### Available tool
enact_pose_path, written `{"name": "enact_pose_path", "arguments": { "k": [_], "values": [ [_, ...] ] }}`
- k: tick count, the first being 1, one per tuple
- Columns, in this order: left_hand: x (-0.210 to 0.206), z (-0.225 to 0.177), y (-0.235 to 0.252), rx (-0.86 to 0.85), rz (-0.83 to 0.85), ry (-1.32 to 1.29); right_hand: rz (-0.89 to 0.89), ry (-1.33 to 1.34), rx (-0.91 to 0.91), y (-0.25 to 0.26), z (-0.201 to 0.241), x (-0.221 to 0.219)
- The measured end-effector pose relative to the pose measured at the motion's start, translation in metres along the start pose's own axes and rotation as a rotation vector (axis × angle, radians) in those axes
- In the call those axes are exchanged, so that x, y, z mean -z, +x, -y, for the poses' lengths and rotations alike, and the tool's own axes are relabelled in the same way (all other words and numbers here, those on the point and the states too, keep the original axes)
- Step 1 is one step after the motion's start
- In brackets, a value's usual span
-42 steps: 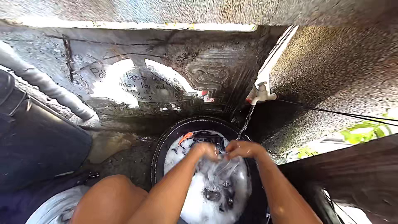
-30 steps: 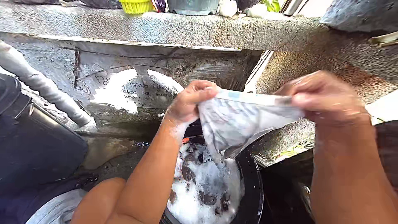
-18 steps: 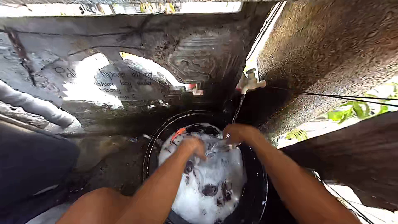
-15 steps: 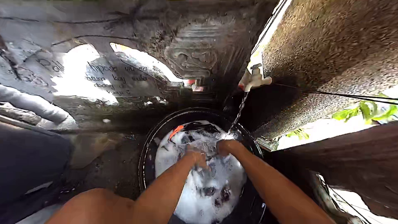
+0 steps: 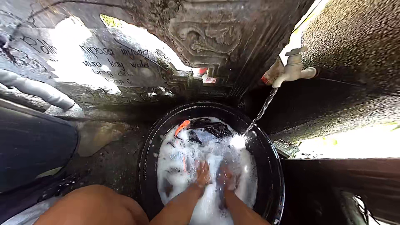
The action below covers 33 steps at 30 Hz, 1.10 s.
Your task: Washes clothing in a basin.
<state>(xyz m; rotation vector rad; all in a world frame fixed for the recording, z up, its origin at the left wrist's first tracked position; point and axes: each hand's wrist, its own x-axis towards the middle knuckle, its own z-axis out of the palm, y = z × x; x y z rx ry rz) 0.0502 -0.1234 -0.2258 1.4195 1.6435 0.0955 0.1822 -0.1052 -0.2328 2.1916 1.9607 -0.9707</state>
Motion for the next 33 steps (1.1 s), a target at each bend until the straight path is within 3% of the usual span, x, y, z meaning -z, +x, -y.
{"name": "enact_pose_path", "arguments": {
  "k": [2,3,6,7,9,13,17,20,22,24,26,28,30,33],
  "values": [
    [-0.001,0.009,-0.003,0.008,0.069,-0.134,0.203,-0.167,0.091,0.006,-0.013,0.006],
    [0.009,0.007,-0.002,-0.012,0.116,-0.028,0.364,-0.264,0.131,0.022,-0.009,0.021],
    [0.069,-0.06,0.008,0.049,0.407,0.342,0.752,-0.49,0.31,0.075,0.025,0.09],
    [0.089,-0.086,0.016,0.023,0.423,0.393,0.783,-0.504,0.371,0.081,0.047,0.127],
    [0.137,-0.135,0.017,-0.144,0.421,0.386,0.714,-0.422,0.465,0.06,0.101,0.222],
    [0.244,-0.203,-0.048,-0.61,0.223,0.069,0.367,-0.063,0.796,-0.011,0.146,0.381],
    [0.333,-0.256,-0.128,-1.092,0.125,-0.063,0.112,0.298,1.156,-0.079,0.159,0.471],
    [0.371,-0.276,-0.175,-1.287,-0.003,-0.285,0.128,0.621,1.355,-0.079,0.15,0.475],
    [0.388,-0.276,-0.198,-1.318,-0.014,-0.5,0.211,0.683,1.345,-0.052,0.131,0.456],
    [0.405,-0.257,-0.208,-1.344,0.004,-0.641,0.199,0.708,1.257,-0.026,0.103,0.442],
    [0.422,-0.218,-0.194,-1.35,0.068,-0.573,0.132,0.785,1.217,-0.009,0.073,0.438],
    [0.427,-0.175,-0.163,-1.173,0.141,-0.274,0.088,0.748,1.145,-0.001,0.053,0.434],
    [0.407,-0.154,-0.128,-0.798,0.187,0.096,0.108,0.513,0.926,0.003,0.054,0.418],
    [0.316,-0.153,-0.062,-0.321,0.37,0.404,0.381,-0.013,0.564,0.024,0.085,0.358]
  ]
}}
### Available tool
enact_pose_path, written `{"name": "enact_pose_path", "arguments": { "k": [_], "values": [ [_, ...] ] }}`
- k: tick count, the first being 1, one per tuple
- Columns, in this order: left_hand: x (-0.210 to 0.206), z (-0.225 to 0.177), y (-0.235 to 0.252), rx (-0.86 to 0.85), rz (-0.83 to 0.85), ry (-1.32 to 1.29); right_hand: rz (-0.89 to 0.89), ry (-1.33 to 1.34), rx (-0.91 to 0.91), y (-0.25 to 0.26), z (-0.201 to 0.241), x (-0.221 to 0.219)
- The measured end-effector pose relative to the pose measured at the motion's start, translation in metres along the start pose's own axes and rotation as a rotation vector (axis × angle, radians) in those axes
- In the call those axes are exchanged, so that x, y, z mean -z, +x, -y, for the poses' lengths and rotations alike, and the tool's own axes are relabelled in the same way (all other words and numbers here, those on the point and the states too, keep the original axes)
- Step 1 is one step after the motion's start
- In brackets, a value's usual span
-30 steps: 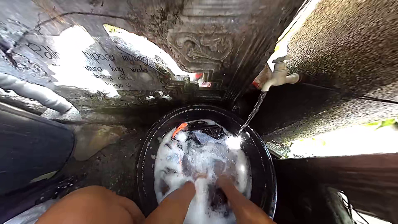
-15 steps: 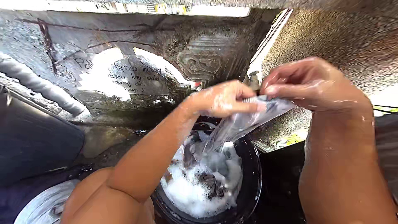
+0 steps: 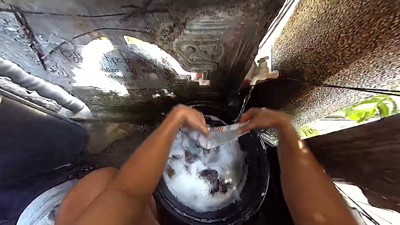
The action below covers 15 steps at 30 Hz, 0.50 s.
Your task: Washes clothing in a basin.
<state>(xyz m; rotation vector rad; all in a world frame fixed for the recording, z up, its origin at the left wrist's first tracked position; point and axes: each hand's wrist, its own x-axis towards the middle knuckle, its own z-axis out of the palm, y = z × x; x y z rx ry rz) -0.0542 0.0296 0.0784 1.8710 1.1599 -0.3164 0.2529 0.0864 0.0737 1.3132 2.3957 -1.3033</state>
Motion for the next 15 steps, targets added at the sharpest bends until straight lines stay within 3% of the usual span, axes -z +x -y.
{"name": "enact_pose_path", "arguments": {
  "k": [3,6,11,15],
  "values": [
    [-0.103,0.008,0.101,0.21,0.115,0.126,0.313,-0.318,-0.247,0.088,-0.038,-0.092],
    [-0.181,0.041,0.159,0.326,0.17,0.055,0.476,-0.458,-0.391,0.138,-0.092,-0.172],
    [-0.229,0.09,0.181,0.321,0.046,0.005,0.234,-0.201,-0.606,0.122,-0.121,-0.218],
    [-0.261,0.076,0.159,0.462,-0.169,-0.319,-0.26,0.214,-0.545,0.095,-0.14,-0.288]
  ]
}}
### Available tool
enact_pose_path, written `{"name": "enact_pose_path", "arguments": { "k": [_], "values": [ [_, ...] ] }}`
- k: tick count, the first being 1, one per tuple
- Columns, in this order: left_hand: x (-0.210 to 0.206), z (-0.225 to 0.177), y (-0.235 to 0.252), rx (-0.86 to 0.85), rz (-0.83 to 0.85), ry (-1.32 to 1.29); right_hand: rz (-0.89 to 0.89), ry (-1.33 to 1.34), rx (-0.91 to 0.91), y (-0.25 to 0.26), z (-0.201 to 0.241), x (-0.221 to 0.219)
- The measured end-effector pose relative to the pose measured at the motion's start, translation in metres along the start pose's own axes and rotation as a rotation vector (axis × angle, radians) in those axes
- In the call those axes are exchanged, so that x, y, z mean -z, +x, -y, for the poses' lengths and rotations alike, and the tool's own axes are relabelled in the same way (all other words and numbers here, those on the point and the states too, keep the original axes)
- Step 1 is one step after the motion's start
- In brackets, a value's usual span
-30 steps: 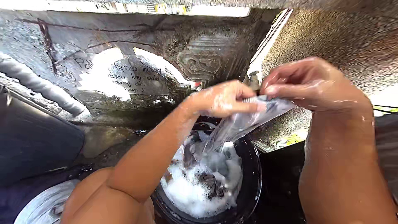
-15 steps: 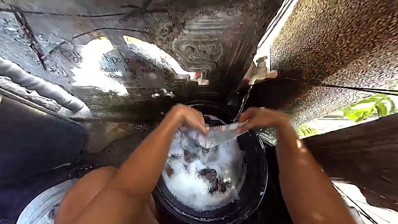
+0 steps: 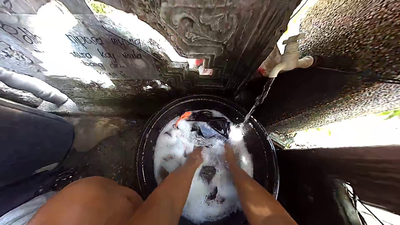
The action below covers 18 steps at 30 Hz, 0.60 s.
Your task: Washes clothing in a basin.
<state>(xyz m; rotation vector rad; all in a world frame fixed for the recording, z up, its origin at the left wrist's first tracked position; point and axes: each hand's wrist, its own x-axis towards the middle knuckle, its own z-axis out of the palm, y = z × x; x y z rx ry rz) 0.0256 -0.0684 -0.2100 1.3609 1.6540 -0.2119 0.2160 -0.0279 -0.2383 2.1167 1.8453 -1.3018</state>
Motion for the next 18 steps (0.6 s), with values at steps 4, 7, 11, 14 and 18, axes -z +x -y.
{"name": "enact_pose_path", "arguments": {
  "k": [4,7,11,14,18],
  "values": [
    [-0.065,-0.005,-0.034,-0.073,-0.198,-0.318,-0.085,-0.113,-0.034,-0.043,-0.013,-0.066],
    [0.001,-0.013,-0.09,-0.057,0.218,0.046,0.316,-0.307,-0.034,-0.059,0.011,-0.012],
    [0.078,-0.057,-0.056,-0.156,0.311,0.438,0.52,-0.818,0.088,-0.033,0.075,0.084],
    [0.153,-0.089,-0.084,-0.238,0.287,0.589,0.501,-0.903,0.189,-0.067,0.139,0.184],
    [0.269,-0.131,-0.207,-0.52,0.178,0.53,0.429,-0.586,0.56,-0.166,0.201,0.318]
  ]
}}
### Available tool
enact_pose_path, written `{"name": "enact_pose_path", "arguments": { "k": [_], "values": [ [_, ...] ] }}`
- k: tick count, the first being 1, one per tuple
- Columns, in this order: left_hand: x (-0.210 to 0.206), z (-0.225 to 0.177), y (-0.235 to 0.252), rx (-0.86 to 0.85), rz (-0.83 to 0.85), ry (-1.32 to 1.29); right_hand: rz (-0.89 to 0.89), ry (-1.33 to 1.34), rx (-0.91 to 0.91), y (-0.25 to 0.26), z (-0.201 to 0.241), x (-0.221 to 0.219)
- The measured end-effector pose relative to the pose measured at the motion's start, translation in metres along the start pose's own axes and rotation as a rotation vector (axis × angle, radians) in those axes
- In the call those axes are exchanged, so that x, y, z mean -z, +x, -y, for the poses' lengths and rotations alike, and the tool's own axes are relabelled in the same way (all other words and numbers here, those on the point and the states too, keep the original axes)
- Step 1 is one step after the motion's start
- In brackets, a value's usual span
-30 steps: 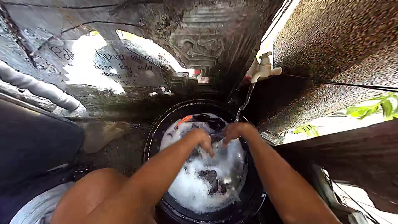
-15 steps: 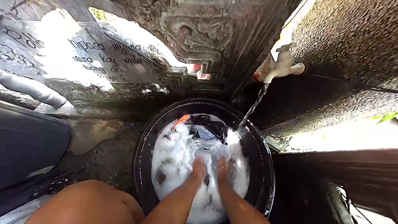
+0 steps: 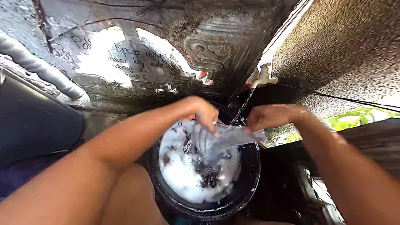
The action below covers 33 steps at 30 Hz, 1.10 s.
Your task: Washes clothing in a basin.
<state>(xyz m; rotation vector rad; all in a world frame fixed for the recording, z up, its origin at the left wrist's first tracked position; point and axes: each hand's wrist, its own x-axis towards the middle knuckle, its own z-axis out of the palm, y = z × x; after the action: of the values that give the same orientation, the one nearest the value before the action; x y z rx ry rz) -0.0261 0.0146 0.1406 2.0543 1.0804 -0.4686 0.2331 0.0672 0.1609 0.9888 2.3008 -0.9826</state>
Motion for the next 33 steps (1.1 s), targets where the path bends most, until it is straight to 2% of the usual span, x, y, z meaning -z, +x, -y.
{"name": "enact_pose_path", "arguments": {
  "k": [1,3,5,6,7,9,10,11,12,14,16,17,19,22,24,26,30,33],
  "values": [
    [0.021,-0.01,-0.029,-0.104,-0.102,0.049,-0.086,0.001,0.113,-0.031,0.015,0.02],
    [0.055,-0.026,-0.074,-0.403,-0.34,0.133,-0.273,0.046,0.466,-0.075,0.036,0.042],
    [0.082,-0.041,-0.106,-0.758,-0.547,0.09,-0.324,0.229,0.775,-0.082,0.045,0.042],
    [0.092,-0.049,-0.123,-0.877,-0.618,0.023,-0.297,0.254,0.785,-0.073,0.046,0.034],
    [0.098,-0.056,-0.14,-0.95,-0.675,-0.053,-0.258,0.218,0.66,-0.06,0.045,0.02],
    [0.101,-0.061,-0.165,-1.042,-0.75,-0.207,-0.188,-0.004,0.17,-0.03,0.047,-0.01],
    [0.1,-0.056,-0.174,-1.036,-0.74,-0.212,-0.133,-0.101,-0.003,-0.017,0.045,-0.017],
    [0.096,-0.048,-0.181,-0.951,-0.675,-0.169,-0.108,-0.174,-0.101,-0.011,0.039,-0.018],
    [0.089,-0.038,-0.184,-0.792,-0.554,-0.076,-0.098,-0.247,-0.154,-0.013,0.034,-0.013],
    [0.069,-0.021,-0.17,-0.334,-0.278,0.202,-0.102,-0.307,-0.214,-0.029,0.023,0.0],
    [0.037,-0.01,-0.125,0.05,-0.027,0.31,-0.093,-0.306,-0.281,-0.036,0.023,-0.001],
    [0.017,-0.001,-0.094,0.13,0.055,0.335,-0.09,-0.295,-0.295,-0.03,0.024,-0.009],
    [-0.03,0.02,-0.027,0.148,0.116,0.33,-0.037,-0.283,-0.249,0.009,0.007,-0.037],
    [-0.104,0.052,0.081,0.033,0.11,0.184,0.111,-0.225,-0.181,0.103,-0.053,-0.1],
    [-0.152,0.075,0.148,-0.032,0.149,0.102,0.232,-0.199,-0.188,0.156,-0.078,-0.142],
    [-0.201,0.093,0.195,0.012,0.163,0.036,0.281,-0.147,-0.213,0.196,-0.097,-0.191],
    [-0.262,0.119,0.227,0.129,-0.011,-0.151,0.166,0.093,-0.378,0.238,-0.129,-0.251],
    [-0.278,0.107,0.223,0.224,-0.005,-0.27,0.041,0.366,-0.491,0.24,-0.135,-0.286]
  ]
}}
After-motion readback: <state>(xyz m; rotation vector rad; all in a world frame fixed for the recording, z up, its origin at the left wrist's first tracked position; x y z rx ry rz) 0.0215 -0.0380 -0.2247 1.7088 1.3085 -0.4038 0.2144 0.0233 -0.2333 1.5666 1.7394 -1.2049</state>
